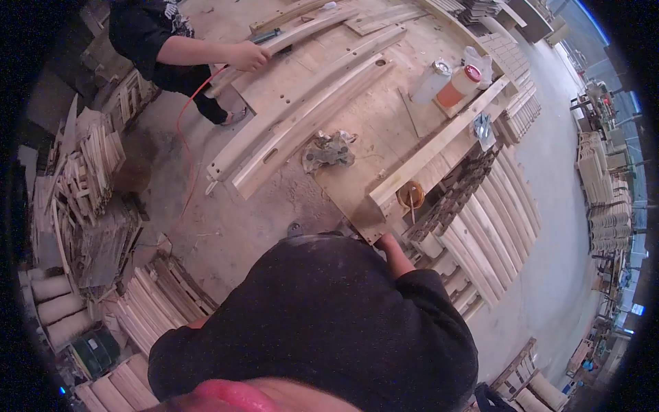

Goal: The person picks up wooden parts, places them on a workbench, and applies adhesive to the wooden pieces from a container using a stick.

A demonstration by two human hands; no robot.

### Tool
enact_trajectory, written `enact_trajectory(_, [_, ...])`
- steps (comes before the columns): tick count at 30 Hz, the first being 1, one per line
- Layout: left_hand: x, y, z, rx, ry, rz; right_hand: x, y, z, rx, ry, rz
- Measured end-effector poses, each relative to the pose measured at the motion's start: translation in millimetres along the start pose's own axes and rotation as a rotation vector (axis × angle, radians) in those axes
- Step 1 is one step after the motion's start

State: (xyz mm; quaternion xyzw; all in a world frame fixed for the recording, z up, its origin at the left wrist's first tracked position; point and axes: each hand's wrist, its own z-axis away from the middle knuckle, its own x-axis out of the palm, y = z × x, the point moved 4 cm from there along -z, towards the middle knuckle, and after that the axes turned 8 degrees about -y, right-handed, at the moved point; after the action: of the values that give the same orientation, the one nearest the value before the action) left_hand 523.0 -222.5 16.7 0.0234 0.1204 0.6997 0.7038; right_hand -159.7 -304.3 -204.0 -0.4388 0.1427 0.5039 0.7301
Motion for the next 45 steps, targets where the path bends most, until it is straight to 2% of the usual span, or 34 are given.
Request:
enact_trajectory(2, [2.7, 4.0, 2.9, 0.005, 0.004, 0.003, 19.7, 22.8, -9.1, 0.034, -0.057, 0.088])
enact_trajectory(4, [7.0, 9.7, 4.5, 0.016, 0.004, 0.006, 2.6, -0.4, 2.5, -0.048, 0.103, -0.035])
enact_trajectory(6, [12.2, 14.5, 6.8, 0.023, -0.003, 0.008, 12.0, 12.2, 4.4, 0.17, -0.019, -0.006])
enact_trajectory(8, [15.7, 16.9, 11.2, 0.028, -0.01, 0.011, -6.4, -10.2, 19.9, 0.298, -0.185, 0.15])
enact_trajectory(9, [18.1, 14.4, 12.1, 0.029, -0.021, 0.007, -24.2, -28.7, 32.3, 0.399, -0.202, 0.072])
enact_trajectory(12, [12.9, 16.0, 21.4, 0.045, -0.031, 0.002, -41.5, -56.7, 55.0, 0.502, -0.196, 0.052])
enact_trajectory(13, [-8.3, 21.0, 23.4, 0.083, 0.01, 0.021, -43.1, -60.5, 59.8, 0.503, -0.13, 0.01])
enact_trajectory(16, [-26.8, 9.3, 32.4, 0.099, 0.0, 0.021, -53.2, -94.4, 72.6, 0.661, -0.022, -0.366])
enact_trajectory(17, [-18.4, -9.5, 34.5, 0.062, -0.027, 0.009, -40.5, -90.4, 71.0, 0.578, -0.007, -0.211])
enact_trajectory(18, [-12.7, -20.2, 41.4, 0.051, -0.049, 0.018, -37.1, -94.4, 74.0, 0.667, -0.072, -0.211])
enact_trajectory(20, [-9.6, -39.9, 49.2, 0.039, -0.081, 0.023, -25.9, -106.3, 76.4, 0.69, 0.053, -0.221])
enact_trajectory(23, [-12.0, -65.8, 57.9, 0.031, -0.116, 0.028, 0.4, -108.8, 77.5, 0.797, -0.012, -0.296])
enact_trajectory(26, [-18.3, -83.0, 62.4, 0.033, -0.14, 0.032, 5.8, -136.2, 88.0, 0.804, 0.007, -0.335])
enact_trajectory(29, [-29.7, -92.7, 60.8, 0.044, -0.143, 0.03, 10.3, -153.4, 98.6, 0.844, -0.042, -0.512])
enact_trajectory(35, [-47.8, -102.1, 51.6, 0.073, -0.158, -0.009, 14.0, -157.3, 119.4, 0.915, -0.008, -0.646])
enact_trajectory(42, [-66.1, -99.2, 44.6, 0.095, -0.175, -0.075, 21.2, -115.0, 153.1, 1.044, 0.123, -0.791])
enact_trajectory(45, [-69.7, -98.7, 42.1, 0.106, -0.178, -0.105, -16.6, -111.8, 189.0, 1.105, 0.54, -1.081])
